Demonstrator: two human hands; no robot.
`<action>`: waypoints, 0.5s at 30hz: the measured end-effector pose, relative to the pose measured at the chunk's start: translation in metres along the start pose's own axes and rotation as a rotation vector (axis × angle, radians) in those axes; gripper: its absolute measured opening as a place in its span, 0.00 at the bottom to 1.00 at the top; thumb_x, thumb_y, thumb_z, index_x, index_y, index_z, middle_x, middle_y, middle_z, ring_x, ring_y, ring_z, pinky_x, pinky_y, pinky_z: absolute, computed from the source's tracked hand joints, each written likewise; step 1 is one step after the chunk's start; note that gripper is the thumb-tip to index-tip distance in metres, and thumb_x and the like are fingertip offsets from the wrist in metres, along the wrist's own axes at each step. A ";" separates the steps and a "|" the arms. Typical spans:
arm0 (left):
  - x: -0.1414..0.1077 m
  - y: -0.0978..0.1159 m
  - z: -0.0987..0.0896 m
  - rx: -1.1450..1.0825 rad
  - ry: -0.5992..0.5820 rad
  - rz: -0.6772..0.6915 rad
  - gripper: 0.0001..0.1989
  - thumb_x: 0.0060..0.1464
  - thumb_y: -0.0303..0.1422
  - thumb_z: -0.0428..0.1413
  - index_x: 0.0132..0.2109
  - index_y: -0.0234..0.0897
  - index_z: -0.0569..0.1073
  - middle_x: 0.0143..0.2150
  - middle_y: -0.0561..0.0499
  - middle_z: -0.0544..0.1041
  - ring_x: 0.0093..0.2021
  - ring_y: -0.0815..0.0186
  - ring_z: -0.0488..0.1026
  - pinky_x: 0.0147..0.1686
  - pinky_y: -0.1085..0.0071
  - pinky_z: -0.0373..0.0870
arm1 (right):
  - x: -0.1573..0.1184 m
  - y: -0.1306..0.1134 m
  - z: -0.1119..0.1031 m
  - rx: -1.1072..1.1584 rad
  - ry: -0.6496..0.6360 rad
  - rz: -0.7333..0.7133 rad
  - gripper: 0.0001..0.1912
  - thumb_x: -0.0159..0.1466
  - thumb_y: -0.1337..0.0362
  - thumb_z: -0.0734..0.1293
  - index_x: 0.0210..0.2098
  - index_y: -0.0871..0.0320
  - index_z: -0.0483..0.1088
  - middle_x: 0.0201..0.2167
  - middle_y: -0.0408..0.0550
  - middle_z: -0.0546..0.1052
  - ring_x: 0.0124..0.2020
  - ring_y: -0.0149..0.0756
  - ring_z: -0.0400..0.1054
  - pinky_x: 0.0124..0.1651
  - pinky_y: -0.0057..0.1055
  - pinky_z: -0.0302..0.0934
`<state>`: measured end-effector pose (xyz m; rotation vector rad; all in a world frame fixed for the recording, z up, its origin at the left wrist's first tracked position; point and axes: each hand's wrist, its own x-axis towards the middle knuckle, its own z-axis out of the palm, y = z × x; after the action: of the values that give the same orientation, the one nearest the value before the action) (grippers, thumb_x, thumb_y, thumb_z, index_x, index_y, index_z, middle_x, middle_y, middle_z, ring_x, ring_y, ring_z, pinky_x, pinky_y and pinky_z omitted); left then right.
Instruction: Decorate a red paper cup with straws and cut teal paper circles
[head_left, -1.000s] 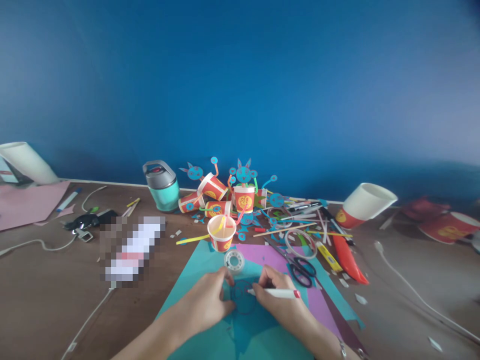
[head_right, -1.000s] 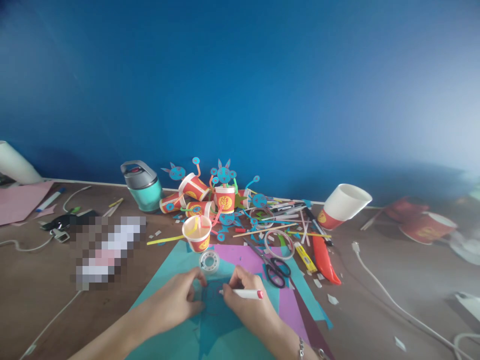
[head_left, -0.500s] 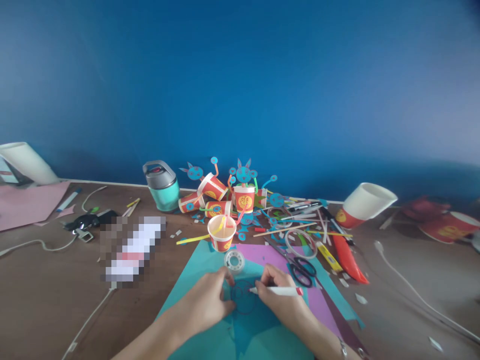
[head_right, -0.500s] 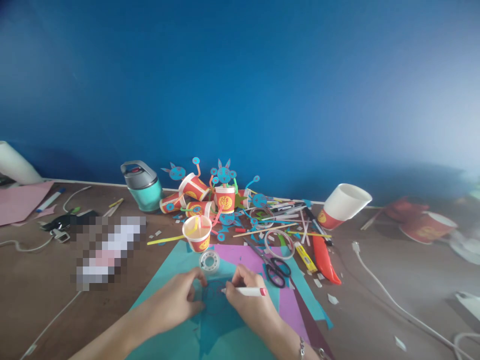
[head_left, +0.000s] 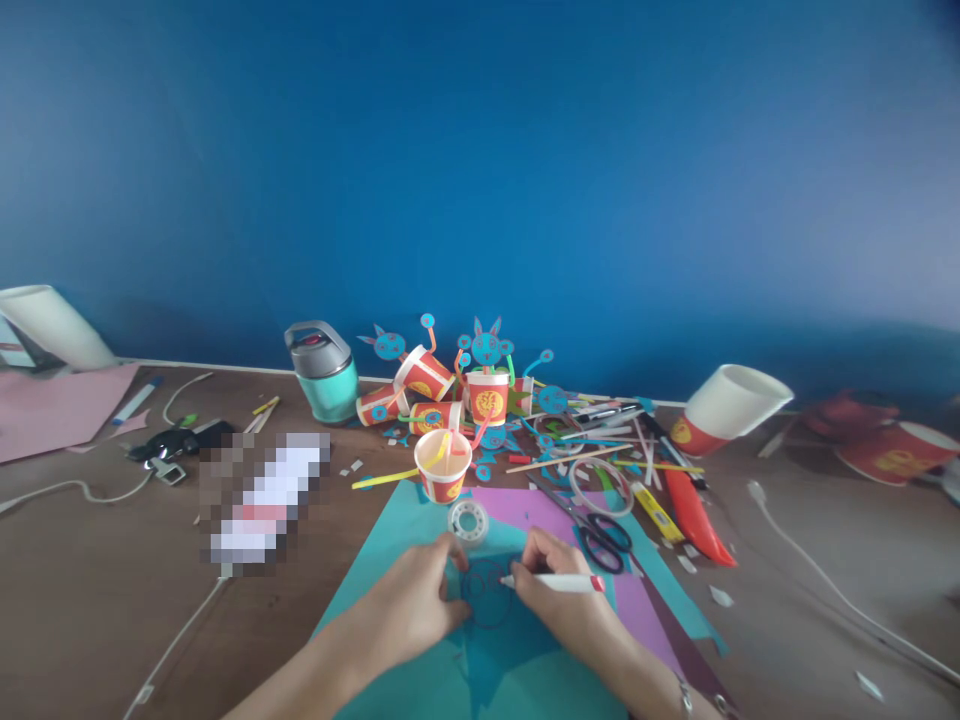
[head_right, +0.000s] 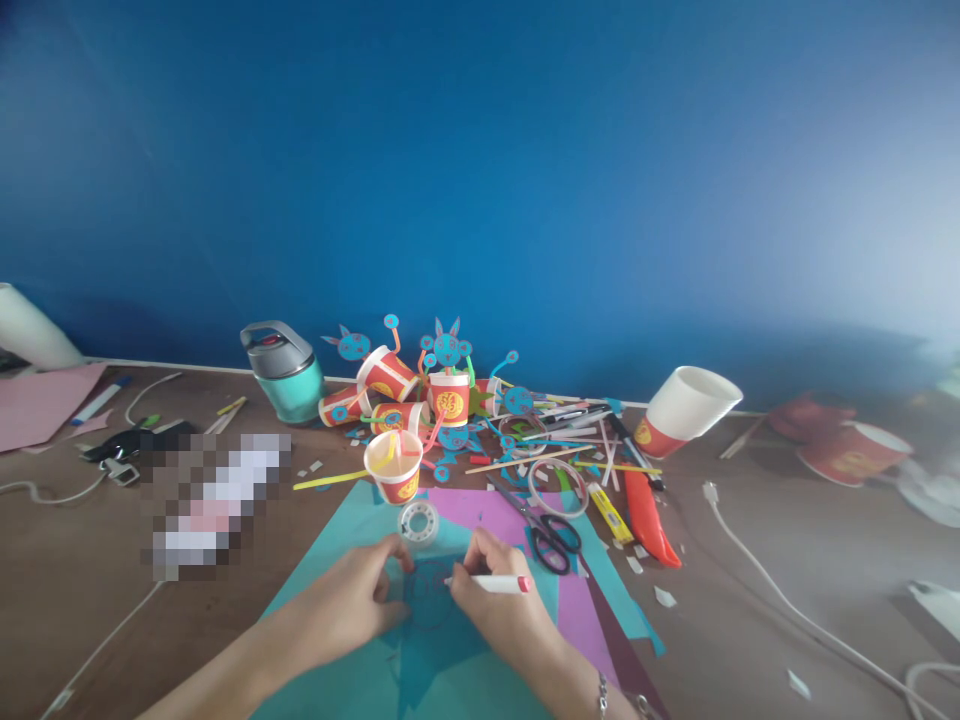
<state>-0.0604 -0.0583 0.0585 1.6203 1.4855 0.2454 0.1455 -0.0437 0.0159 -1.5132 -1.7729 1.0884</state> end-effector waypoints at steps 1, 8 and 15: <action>0.000 0.000 0.000 -0.004 -0.002 0.004 0.15 0.44 0.25 0.55 0.43 0.41 0.69 0.20 0.62 0.60 0.23 0.68 0.61 0.24 0.72 0.50 | 0.000 0.001 0.000 0.001 -0.008 0.003 0.10 0.55 0.64 0.62 0.21 0.53 0.54 0.15 0.35 0.60 0.18 0.27 0.52 0.21 0.25 0.45; 0.000 0.001 0.000 0.001 -0.007 0.001 0.16 0.44 0.25 0.55 0.43 0.40 0.69 0.19 0.62 0.59 0.22 0.68 0.60 0.23 0.72 0.49 | 0.001 0.002 0.003 -0.004 0.033 0.005 0.10 0.54 0.65 0.63 0.20 0.54 0.55 0.14 0.35 0.60 0.18 0.27 0.52 0.20 0.25 0.45; 0.001 0.000 0.001 0.017 0.013 0.002 0.16 0.44 0.26 0.56 0.43 0.40 0.69 0.21 0.61 0.61 0.24 0.67 0.62 0.24 0.72 0.51 | 0.000 -0.001 0.001 0.002 0.030 0.003 0.10 0.55 0.64 0.62 0.21 0.54 0.55 0.15 0.35 0.60 0.19 0.27 0.53 0.21 0.25 0.46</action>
<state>-0.0599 -0.0583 0.0575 1.6364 1.5002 0.2452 0.1439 -0.0437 0.0167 -1.5237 -1.7488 1.0634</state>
